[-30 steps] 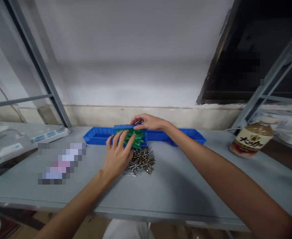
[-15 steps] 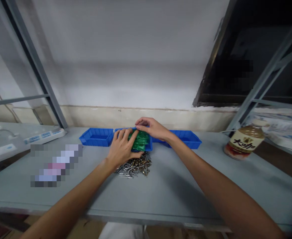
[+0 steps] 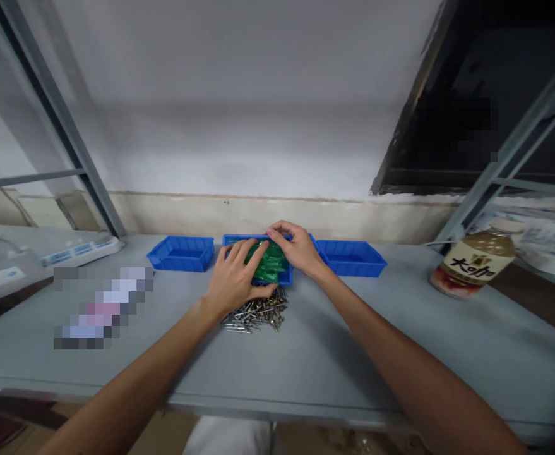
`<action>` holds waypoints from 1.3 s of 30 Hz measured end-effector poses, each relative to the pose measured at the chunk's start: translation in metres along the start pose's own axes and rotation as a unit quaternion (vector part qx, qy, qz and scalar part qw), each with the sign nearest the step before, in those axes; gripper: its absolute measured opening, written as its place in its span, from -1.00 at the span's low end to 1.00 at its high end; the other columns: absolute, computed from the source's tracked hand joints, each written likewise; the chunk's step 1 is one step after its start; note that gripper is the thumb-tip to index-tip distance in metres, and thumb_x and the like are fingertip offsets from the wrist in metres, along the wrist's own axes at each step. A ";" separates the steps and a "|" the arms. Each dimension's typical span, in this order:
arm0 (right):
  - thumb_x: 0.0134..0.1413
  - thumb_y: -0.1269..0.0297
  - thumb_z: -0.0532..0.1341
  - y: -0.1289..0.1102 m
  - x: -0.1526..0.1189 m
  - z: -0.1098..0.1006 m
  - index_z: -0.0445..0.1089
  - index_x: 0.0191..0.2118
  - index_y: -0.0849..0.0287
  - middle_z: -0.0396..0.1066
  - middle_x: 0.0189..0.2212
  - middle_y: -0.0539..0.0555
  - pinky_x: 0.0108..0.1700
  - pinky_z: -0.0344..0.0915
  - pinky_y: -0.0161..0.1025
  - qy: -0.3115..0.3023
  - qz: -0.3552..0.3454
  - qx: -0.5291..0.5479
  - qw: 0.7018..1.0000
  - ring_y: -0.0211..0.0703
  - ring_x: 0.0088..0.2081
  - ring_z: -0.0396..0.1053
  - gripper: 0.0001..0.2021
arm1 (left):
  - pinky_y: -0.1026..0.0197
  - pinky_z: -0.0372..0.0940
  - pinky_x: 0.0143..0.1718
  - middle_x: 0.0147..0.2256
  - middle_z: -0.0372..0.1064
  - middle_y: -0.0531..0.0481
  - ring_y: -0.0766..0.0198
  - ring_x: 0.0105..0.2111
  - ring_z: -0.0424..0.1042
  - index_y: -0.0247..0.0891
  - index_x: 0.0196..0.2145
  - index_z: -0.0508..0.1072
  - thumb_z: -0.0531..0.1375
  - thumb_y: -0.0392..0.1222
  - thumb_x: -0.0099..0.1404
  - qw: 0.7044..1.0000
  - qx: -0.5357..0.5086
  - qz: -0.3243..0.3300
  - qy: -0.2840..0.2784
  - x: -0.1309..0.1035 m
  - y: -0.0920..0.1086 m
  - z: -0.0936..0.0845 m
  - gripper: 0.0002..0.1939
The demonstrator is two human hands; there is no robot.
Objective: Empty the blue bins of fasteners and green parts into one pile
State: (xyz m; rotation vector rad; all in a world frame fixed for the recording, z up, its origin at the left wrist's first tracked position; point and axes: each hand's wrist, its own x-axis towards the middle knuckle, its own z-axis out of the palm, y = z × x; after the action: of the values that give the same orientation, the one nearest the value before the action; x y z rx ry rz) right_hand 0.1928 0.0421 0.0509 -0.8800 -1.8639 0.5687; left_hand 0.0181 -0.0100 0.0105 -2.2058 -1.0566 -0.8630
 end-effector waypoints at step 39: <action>0.13 0.24 0.22 0.005 -0.006 0.000 0.42 -0.39 0.08 0.46 -0.41 0.01 -0.16 0.30 -0.13 0.038 -0.032 0.067 0.997 -0.15 -0.30 0.39 -0.90 | -0.14 0.18 0.01 -0.05 0.32 -0.21 -0.06 -0.05 0.28 -0.25 0.07 0.33 0.25 0.23 0.11 0.995 -0.067 -0.048 -0.057 0.005 0.004 0.006 -0.31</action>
State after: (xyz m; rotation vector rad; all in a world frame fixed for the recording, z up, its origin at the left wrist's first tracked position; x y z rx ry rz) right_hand 0.1967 0.0408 0.0439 -0.7415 -1.7575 0.6049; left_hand 0.0258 -0.0056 0.0097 -2.3560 -1.1998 -0.8819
